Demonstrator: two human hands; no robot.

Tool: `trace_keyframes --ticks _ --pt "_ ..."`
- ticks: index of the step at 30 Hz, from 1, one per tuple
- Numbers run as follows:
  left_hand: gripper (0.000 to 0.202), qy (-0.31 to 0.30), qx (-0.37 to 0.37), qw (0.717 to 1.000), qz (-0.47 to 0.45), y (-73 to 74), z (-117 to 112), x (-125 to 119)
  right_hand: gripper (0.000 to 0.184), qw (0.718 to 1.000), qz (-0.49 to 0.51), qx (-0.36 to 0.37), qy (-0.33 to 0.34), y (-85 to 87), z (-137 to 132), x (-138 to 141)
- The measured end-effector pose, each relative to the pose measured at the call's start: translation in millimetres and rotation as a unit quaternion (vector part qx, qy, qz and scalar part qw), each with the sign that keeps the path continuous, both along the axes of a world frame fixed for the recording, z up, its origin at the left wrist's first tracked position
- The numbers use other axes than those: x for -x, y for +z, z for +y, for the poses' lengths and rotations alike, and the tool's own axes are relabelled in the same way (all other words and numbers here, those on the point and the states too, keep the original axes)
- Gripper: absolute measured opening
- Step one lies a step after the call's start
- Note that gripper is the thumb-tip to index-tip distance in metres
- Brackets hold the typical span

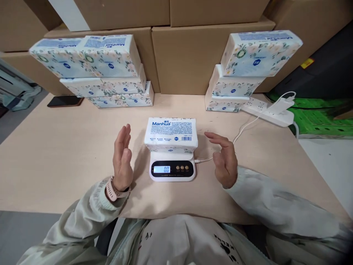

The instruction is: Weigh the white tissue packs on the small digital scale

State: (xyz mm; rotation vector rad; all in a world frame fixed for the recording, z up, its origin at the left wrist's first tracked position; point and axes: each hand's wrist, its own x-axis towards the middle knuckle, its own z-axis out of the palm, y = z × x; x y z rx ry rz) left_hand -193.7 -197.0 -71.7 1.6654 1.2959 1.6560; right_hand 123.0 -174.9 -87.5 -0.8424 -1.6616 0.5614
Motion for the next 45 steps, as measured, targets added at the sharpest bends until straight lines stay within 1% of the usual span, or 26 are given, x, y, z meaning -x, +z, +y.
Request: trace_keyframes --ticks 2,4,11,20,26,30,34,37,42,45 --pt "0.052 0.022 0.003 1.0 -0.022 0.6 -0.2 0.1 0.029 1.0 0.004 0.006 -0.02 -2.1 1.2 0.7" --pt "0.051 0.036 0.006 0.999 -0.026 1.0 -1.0 -0.5 0.028 1.0 -0.002 0.007 -0.029 -3.5 2.1 1.2" --pt "0.045 0.026 0.021 0.999 -0.026 -0.5 -4.1 -0.8 0.027 0.999 -0.034 0.01 -0.041 -4.3 0.4 -0.7" --pt "0.042 0.023 0.027 0.999 -0.042 1.6 -4.6 -1.5 0.025 0.999 -0.027 -0.005 -0.016 -2.8 0.6 1.5" --pt "0.046 0.028 0.044 0.998 -0.041 3.0 -5.5 -3.6 0.026 0.999 -0.04 0.0 -0.009 -4.0 0.2 0.6" --pt "0.044 0.018 0.036 0.998 -0.043 2.2 -5.2 -3.4 0.025 0.999 -0.043 -0.001 -0.004 -5.2 1.1 1.4" --pt "0.038 -0.012 0.031 0.997 -0.071 1.2 -5.7 -3.2 0.024 0.999 -0.042 -0.001 -0.005 -6.4 1.1 1.7" --pt "0.038 -0.031 0.038 0.995 -0.085 -1.2 -6.9 -2.3 0.025 0.999 -0.049 0.001 -0.007 -5.6 0.4 2.1" --pt "0.047 -0.039 0.091 0.992 -0.083 -6.3 -7.1 -0.2 0.034 0.998 -0.069 0.009 -0.002 -2.3 0.5 4.6" --pt "0.046 -0.042 0.092 0.991 -0.085 -6.1 -5.7 -0.7 0.041 0.996 -0.082 0.018 -0.001 -1.5 1.4 5.7"
